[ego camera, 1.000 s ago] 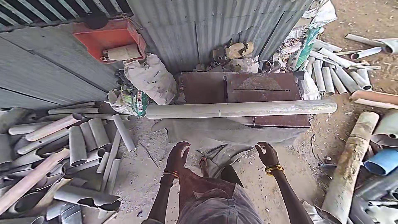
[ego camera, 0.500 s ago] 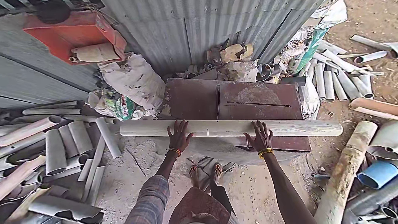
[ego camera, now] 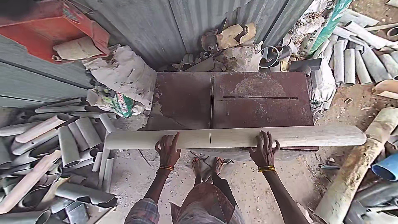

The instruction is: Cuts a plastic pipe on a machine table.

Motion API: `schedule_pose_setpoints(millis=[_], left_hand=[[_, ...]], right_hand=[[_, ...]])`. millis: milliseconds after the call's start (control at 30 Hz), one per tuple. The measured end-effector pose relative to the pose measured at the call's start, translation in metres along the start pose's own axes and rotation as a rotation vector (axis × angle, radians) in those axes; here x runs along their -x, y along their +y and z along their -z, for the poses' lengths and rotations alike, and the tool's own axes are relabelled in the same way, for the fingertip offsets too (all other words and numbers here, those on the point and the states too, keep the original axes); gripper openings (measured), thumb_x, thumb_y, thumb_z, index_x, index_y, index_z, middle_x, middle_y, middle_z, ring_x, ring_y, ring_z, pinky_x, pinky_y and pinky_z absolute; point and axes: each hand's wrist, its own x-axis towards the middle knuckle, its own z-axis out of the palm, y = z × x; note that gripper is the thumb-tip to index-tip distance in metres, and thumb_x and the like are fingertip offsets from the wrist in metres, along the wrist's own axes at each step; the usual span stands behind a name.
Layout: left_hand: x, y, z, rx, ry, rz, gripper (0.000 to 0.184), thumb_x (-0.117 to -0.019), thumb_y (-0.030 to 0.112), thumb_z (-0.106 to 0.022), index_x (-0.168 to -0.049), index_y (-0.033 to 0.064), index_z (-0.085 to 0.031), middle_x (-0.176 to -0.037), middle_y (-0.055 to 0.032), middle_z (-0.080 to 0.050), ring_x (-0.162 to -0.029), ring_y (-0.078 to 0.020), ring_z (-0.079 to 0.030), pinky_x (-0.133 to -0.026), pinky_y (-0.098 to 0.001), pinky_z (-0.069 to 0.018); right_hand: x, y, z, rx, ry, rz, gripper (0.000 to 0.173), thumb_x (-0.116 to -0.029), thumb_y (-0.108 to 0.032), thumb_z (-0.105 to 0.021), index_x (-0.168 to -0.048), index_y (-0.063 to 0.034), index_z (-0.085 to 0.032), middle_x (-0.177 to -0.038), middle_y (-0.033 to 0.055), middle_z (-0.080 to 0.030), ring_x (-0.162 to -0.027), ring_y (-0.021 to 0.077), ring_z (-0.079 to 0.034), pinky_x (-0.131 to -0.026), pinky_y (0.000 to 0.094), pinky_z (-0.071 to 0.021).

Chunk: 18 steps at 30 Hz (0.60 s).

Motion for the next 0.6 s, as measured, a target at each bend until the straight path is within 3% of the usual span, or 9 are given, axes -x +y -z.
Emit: schedule_pose_setpoints(millis=[67, 133, 267, 467, 533, 600], left_hand=[[0.028, 0.004, -0.003, -0.005, 0.068, 0.048, 0.082, -0.0646, 0.012, -0.082, -0.143, 0.0227, -0.061, -0.120, -0.0294, -0.064, -0.116, -0.0577, -0.056, -0.092, -0.0753, -0.0375], [0.047, 0.005, -0.007, 0.000, 0.127, 0.073, 0.073, -0.0715, 0.017, -0.079, -0.142, 0.0239, -0.062, -0.118, -0.0297, -0.064, -0.111, -0.0579, -0.057, -0.089, -0.0722, -0.0394], [0.057, 0.012, -0.004, 0.027, 0.128, 0.119, 0.063, -0.0759, 0.019, -0.078, -0.138, 0.0225, -0.066, -0.122, -0.0297, -0.063, -0.111, -0.0588, -0.056, -0.090, -0.0719, -0.0393], [0.056, 0.019, -0.002, 0.046, 0.095, 0.186, 0.070, -0.0714, 0.012, -0.083, -0.139, 0.0241, -0.065, -0.126, -0.0275, -0.062, -0.115, -0.0572, -0.054, -0.093, -0.0699, -0.0396], [0.055, 0.017, -0.004, 0.054, 0.102, 0.178, 0.071, -0.0713, 0.019, -0.084, -0.139, 0.0253, -0.064, -0.128, -0.0250, -0.063, -0.117, -0.0560, -0.054, -0.095, -0.0692, -0.0391], [0.050, 0.014, -0.006, 0.084, 0.115, 0.141, 0.071, -0.0710, 0.034, -0.085, -0.138, 0.0232, -0.065, -0.131, -0.0241, -0.062, -0.121, -0.0563, -0.052, -0.100, -0.0699, -0.0369]], right_hand=[[0.034, 0.002, -0.003, 0.004, 0.053, -0.018, 0.051, -0.0823, -0.032, -0.063, -0.116, 0.0059, -0.068, -0.138, 0.0310, -0.059, -0.136, 0.0560, -0.047, -0.102, 0.0783, -0.0302], [0.057, 0.002, -0.004, -0.004, 0.055, -0.025, 0.047, -0.0869, -0.033, -0.060, -0.111, 0.0062, -0.069, -0.139, 0.0329, -0.057, -0.136, 0.0575, -0.045, -0.105, 0.0754, -0.0307], [0.072, 0.000, -0.001, -0.024, 0.048, -0.029, 0.043, -0.0863, -0.029, -0.063, -0.108, 0.0076, -0.068, -0.140, 0.0356, -0.055, -0.135, 0.0606, -0.045, -0.106, 0.0716, -0.0348], [0.071, -0.004, 0.002, -0.074, 0.011, -0.083, 0.044, -0.0804, -0.024, -0.071, -0.112, 0.0073, -0.068, -0.143, 0.0348, -0.053, -0.138, 0.0586, -0.042, -0.107, 0.0695, -0.0365], [0.068, -0.005, 0.003, -0.081, -0.002, -0.092, 0.047, -0.0797, -0.024, -0.073, -0.113, 0.0077, -0.067, -0.145, 0.0343, -0.051, -0.140, 0.0579, -0.041, -0.107, 0.0701, -0.0357], [0.060, -0.008, 0.005, -0.081, -0.005, -0.098, 0.056, -0.0787, -0.029, -0.075, -0.118, 0.0089, -0.065, -0.148, 0.0333, -0.050, -0.141, 0.0569, -0.040, -0.107, 0.0719, -0.0343]])
